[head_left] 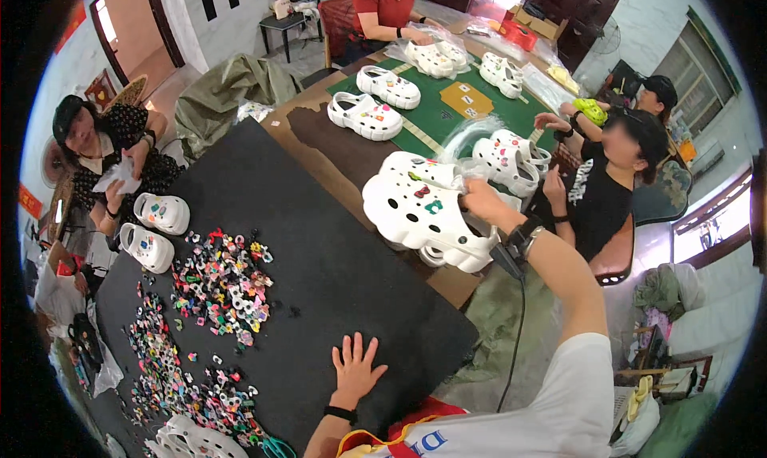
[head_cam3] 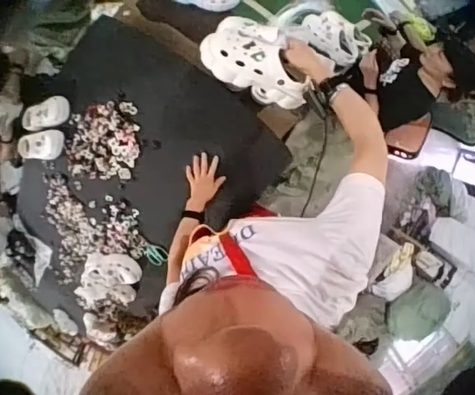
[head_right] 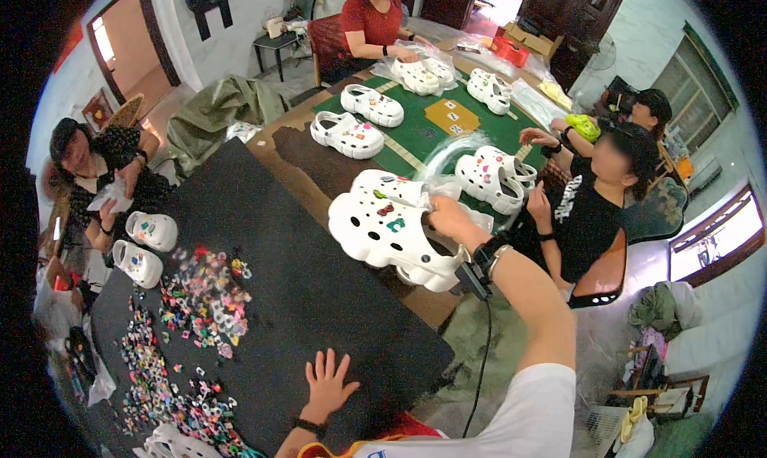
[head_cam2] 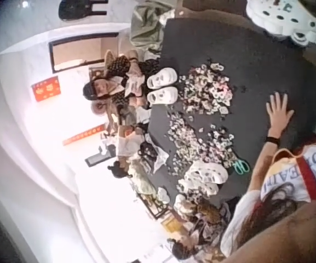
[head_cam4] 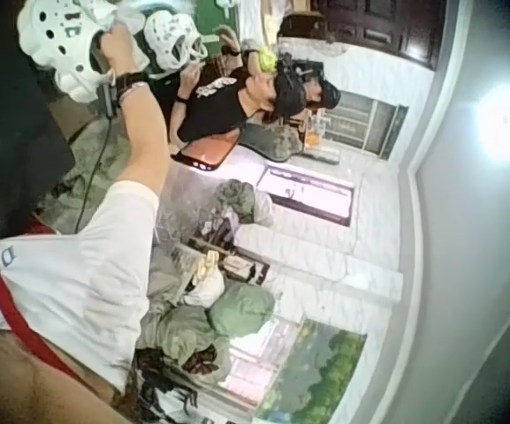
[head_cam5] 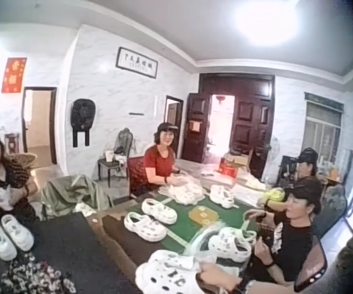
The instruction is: Applying decorative charms to shoes and packing them into bags.
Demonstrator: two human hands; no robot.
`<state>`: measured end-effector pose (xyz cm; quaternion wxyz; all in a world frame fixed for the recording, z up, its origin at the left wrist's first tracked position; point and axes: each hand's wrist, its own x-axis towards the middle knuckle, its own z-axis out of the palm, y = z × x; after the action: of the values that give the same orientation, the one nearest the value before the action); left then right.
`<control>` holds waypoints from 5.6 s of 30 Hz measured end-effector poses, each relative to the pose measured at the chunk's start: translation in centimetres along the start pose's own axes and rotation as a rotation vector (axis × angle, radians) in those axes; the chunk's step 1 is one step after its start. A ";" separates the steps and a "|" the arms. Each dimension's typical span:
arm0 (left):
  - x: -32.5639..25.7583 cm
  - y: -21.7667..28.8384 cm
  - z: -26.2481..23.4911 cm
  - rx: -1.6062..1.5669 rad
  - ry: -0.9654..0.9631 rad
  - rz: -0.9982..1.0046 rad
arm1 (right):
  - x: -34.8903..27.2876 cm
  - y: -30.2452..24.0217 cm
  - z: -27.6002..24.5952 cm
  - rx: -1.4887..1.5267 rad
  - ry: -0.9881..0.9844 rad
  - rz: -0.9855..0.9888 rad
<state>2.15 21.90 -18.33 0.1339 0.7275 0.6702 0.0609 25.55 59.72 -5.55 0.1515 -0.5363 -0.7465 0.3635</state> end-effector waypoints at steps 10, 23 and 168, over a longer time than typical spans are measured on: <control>0.3 1.0 -2.7 -0.065 0.156 -0.029 | 12.4 11.9 0.5 0.167 0.507 0.277; 1.1 1.8 -0.8 -0.218 0.007 0.007 | 21.1 13.1 -12.0 -0.752 0.937 0.192; -15.4 -4.5 -7.3 -0.590 0.318 -0.379 | -29.3 -14.7 26.5 0.592 -0.583 0.264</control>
<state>-5.62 7.76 -11.15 0.2408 0.5025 0.7587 0.3375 10.15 20.54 -8.64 0.0338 -0.4356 -0.5465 0.7144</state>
